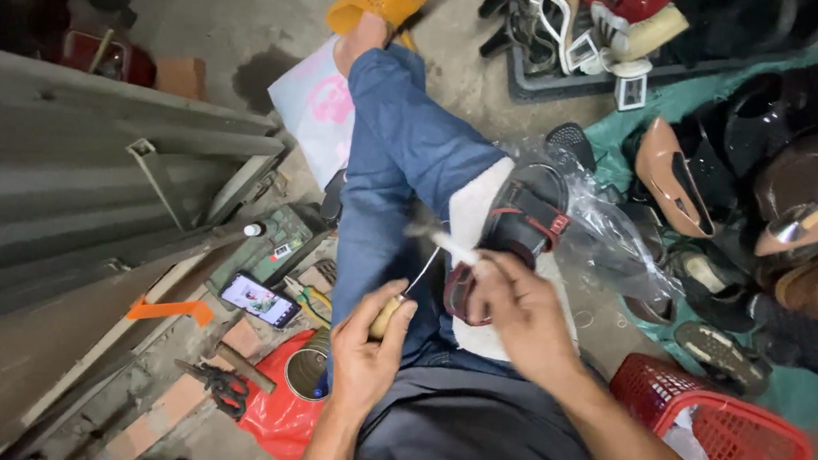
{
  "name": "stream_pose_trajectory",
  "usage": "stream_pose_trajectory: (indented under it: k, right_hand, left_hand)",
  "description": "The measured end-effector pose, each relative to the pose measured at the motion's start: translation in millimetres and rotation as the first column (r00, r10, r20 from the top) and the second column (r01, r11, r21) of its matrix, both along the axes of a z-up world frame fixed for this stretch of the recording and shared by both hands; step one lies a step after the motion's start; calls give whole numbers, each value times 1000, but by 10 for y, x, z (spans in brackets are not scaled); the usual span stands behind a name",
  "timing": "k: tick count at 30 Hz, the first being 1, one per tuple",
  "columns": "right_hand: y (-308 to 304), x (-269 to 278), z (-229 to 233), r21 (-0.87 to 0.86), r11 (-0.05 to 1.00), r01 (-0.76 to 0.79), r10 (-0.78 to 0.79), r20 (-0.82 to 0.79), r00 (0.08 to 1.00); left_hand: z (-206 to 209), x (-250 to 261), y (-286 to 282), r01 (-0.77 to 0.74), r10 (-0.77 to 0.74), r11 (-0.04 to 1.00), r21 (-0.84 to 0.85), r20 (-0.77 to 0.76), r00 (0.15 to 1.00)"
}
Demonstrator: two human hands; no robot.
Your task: Hand-sewing the sole of a sandal to its upper part using a needle and thread.
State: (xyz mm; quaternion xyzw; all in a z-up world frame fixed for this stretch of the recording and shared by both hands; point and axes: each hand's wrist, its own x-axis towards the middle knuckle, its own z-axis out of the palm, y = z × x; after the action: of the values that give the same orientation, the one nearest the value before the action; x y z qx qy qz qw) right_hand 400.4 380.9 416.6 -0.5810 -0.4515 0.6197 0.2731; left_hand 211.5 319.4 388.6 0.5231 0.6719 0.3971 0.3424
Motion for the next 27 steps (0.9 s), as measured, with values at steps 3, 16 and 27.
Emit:
stream_pose_trajectory:
  k: [3,16,27]
  right_hand:
    - [19,-4,-5,43,999,6,-7,19,1000]
    - [-247,-269,29,130,946,-297,295,39,955]
    - [-263,-228,269,71,841,-537,529,100,842]
  left_hand:
    - [43,-4,-25,-55,55,998,-29,-13,998]
    - [-343,-566,-504,-128,200,980,-156,822,533]
    - [-336,-1455,-1134,-396,493,863,-314,352,796]
